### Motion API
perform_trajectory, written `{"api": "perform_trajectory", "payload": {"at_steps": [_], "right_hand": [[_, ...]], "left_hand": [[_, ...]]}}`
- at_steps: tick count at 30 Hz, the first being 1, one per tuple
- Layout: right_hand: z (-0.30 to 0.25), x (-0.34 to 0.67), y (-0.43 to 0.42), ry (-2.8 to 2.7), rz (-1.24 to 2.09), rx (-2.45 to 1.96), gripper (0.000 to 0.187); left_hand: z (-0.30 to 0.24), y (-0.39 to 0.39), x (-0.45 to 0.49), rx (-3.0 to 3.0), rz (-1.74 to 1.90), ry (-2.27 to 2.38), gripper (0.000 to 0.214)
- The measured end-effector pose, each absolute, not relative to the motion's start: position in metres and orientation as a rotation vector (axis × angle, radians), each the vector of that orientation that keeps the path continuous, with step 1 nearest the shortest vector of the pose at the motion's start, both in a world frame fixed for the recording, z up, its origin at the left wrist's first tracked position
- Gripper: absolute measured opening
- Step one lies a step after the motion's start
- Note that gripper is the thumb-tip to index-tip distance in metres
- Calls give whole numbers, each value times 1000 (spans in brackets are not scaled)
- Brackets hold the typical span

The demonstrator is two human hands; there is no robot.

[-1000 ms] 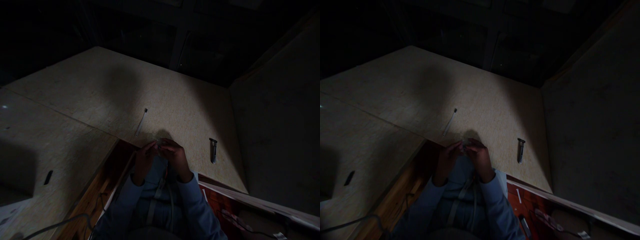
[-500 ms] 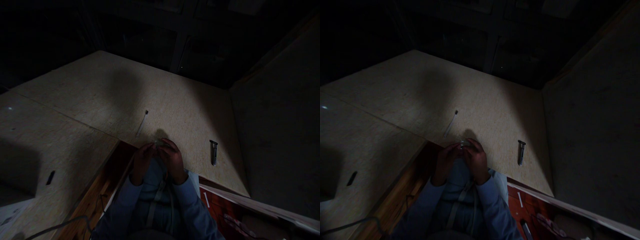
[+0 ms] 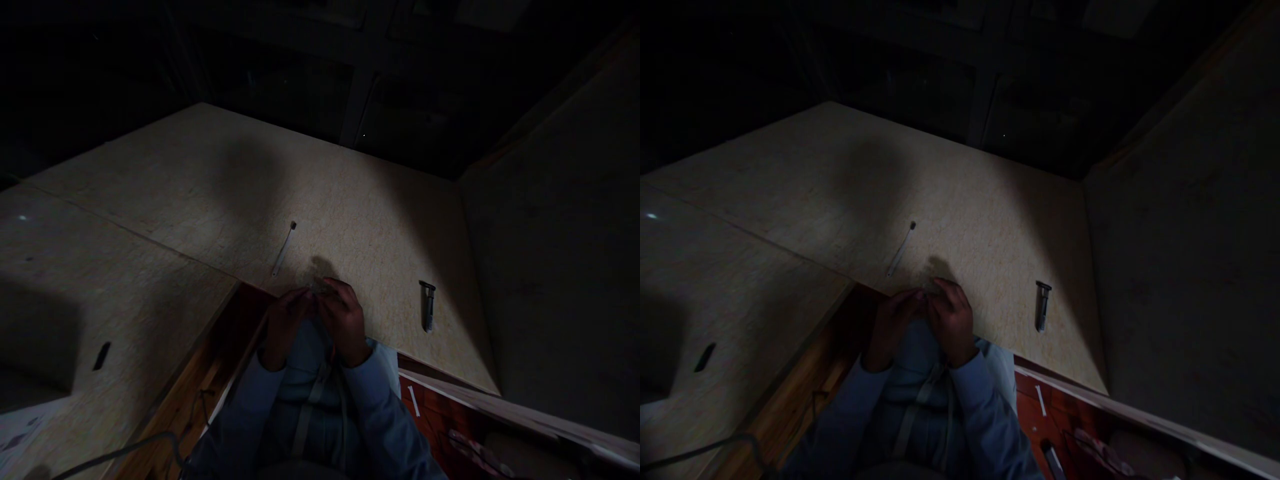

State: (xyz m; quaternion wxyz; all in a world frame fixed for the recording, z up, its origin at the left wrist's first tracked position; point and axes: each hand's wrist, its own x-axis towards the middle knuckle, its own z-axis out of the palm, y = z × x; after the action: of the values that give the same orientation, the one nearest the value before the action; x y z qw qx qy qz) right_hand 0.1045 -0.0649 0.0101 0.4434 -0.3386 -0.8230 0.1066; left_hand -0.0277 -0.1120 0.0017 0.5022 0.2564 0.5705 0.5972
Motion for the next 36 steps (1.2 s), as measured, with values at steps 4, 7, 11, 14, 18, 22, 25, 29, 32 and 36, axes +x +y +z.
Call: {"api": "perform_trajectory", "payload": {"at_steps": [4, 7, 11, 14, 18, 22, 25, 29, 32, 36], "right_hand": [[13, 108, -64, -2072, 314, -817, 15], [13, 110, -64, -2100, 382, -818, 18], [10, 111, -63, -2051, 487, -817, 18], [7, 113, -61, -1964, 653, -839, 16], [3, 115, -59, -1837, 902, -901, 13], [4, 117, -56, -1811, 1013, -930, 13], [9, 119, -53, -1851, 1069, -934, 17], [15, 124, -46, -1959, 1119, -981, 16], [18, 128, -40, -2036, 1199, -979, 10], [19, 128, -36, -2041, 1293, -1017, 10]], "left_hand": [[2, -112, -27, 653, 1474, 1404, 59], [3, -112, -27, 674, 1484, 1429, 58], [6, -113, -26, 689, 1481, 1421, 58], [6, -112, -25, 664, 1500, 1423, 58], [2, -113, -24, 704, 1484, 1426, 58], [0, -116, -24, 811, 1473, 1461, 53], [2, -116, -23, 892, 1438, 1509, 51], [5, -116, -21, 1055, 1415, 1582, 45], [6, -116, -19, 1200, 1405, 1611, 40], [4, -116, -18, 1259, 1398, 1624, 38]]}}
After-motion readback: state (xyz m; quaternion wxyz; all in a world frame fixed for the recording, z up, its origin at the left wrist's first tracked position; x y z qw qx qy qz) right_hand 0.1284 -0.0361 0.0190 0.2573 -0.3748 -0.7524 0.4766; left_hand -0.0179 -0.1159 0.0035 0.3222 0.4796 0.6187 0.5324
